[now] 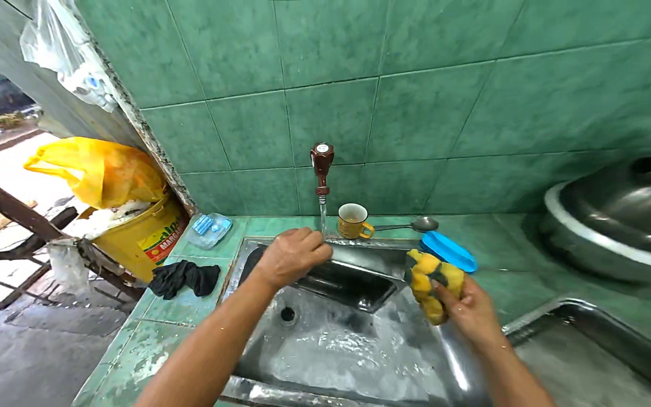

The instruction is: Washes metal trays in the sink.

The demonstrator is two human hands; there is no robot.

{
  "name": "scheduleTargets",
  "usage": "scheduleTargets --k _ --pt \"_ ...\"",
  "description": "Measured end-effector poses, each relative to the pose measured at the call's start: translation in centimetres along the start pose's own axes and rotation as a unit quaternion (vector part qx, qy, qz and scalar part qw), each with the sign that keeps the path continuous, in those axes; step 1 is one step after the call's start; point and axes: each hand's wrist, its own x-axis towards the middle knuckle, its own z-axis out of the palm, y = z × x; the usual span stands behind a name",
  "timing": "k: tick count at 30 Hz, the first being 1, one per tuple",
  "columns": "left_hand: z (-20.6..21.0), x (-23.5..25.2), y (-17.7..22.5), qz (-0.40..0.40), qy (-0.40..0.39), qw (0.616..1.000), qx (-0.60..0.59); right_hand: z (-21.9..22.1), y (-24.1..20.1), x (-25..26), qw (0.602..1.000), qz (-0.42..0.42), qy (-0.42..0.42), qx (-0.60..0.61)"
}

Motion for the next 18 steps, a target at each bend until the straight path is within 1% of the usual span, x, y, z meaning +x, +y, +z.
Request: scheduleTargets --k 2,3,4,5,6,7,8,9,10,11,12,13,14,16,18 --pt "1.4 -0.3 1.5 -0.013 0.032 0.999 -0.007 0.7 -0.6 -0.9 1.0 -0.013 -0.016 0.022" --pt "2.0 -1.0 2.2 -0.031 0.048 0.998 -0.011 1.2 -0.9 -1.4 0.999 -0.02 -0.031 0.026" --pt "2.3 -2.0 2.9 -0.066 0.07 0.995 -0.015 1.6 -1.3 -1.9 0.998 -0.028 -0.052 0.023" --pt "2.3 -3.1 3.6 -0.128 0.09 0.988 -0.015 2.1 -1.6 -2.4 0.996 -0.036 -0.075 0.013" --pt "1.9 -4.5 4.4 -0.214 0.102 0.971 -0.027 2.6 -1.9 -2.8 0.994 -0.047 -0.103 0.003" --pt "1.2 -5.9 5.4 -0.318 0.115 0.938 -0.072 3.3 -2.2 -3.3 0.99 -0.063 -0.129 -0.003" --pt "0.0 -6.9 6.5 -0.434 0.137 0.878 -0.151 4.2 -2.4 -3.8 0.985 -0.078 -0.157 -0.003" --pt "-1.3 -7.6 7.8 -0.548 0.173 0.78 -0.248 5.3 -2.8 -4.3 0.979 -0.089 -0.183 0.002" --pt "-2.4 -7.9 8.8 -0.644 0.231 0.645 -0.341 6.6 -3.1 -4.9 0.974 -0.098 -0.206 0.011" --pt "-3.2 -7.6 9.7 -0.717 0.295 0.489 -0.399 8.1 -3.2 -5.5 0.968 -0.102 -0.23 0.023" --pt "-3.7 -7.2 10.3 -0.765 0.326 0.375 -0.409 9.7 -3.0 -6.1 0.961 -0.108 -0.254 0.033" --pt "-4.0 -7.2 11.0 -0.785 0.33 0.327 -0.41 11.3 -2.8 -6.8 0.952 -0.126 -0.275 0.039" --pt "-3.9 -7.5 11.7 -0.79 0.318 0.339 -0.399 13.1 -2.5 -7.4 0.942 -0.154 -0.294 0.045" --pt "-3.0 -8.3 12.2 -0.793 0.28 0.416 -0.346 16.6 -2.9 -8.3 0.923 -0.212 -0.317 0.049" --pt "-2.1 -9.5 11.8 -0.777 0.233 0.492 -0.315 20.0 -4.3 -8.1 0.916 -0.246 -0.312 0.057"
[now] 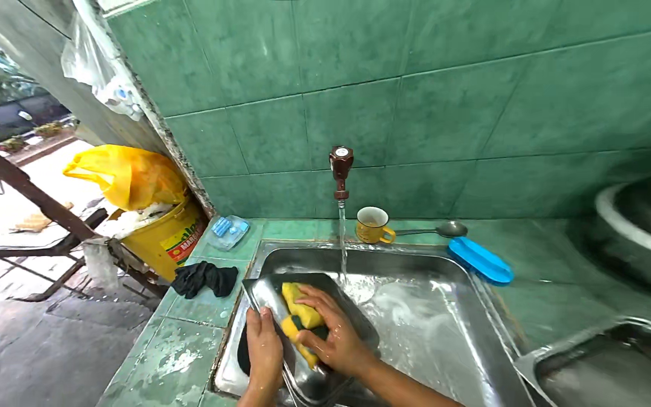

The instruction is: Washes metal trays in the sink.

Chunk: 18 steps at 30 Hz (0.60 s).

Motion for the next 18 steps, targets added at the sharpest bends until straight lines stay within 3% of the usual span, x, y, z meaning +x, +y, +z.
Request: scheduleTargets --k 3,5,7,10,14,18 --pt "0.2 0.7 -0.5 0.078 -0.034 0.992 0.092 1.4 1.4 4.1 0.997 -0.014 0.066 -0.021" --pt "0.3 1.0 -0.4 0.109 -0.039 0.986 0.118 0.2 4.1 5.5 0.993 0.023 0.097 -0.059" --pt "0.2 1.6 -0.7 0.12 -0.041 0.984 0.123 -2.4 7.9 4.8 0.983 0.089 0.111 -0.113" --pt "-0.4 2.8 -1.4 0.096 -0.044 0.989 0.099 -5.2 11.7 -0.3 0.954 0.183 0.128 -0.2" --pt "-0.2 5.1 -1.7 0.062 -0.058 0.993 0.078 -3.1 7.9 -4.5 0.952 0.169 0.153 -0.204" --pt "0.1 6.2 -1.8 0.036 -0.069 0.993 0.089 0.4 4.8 -0.4 0.977 0.069 0.125 -0.161"
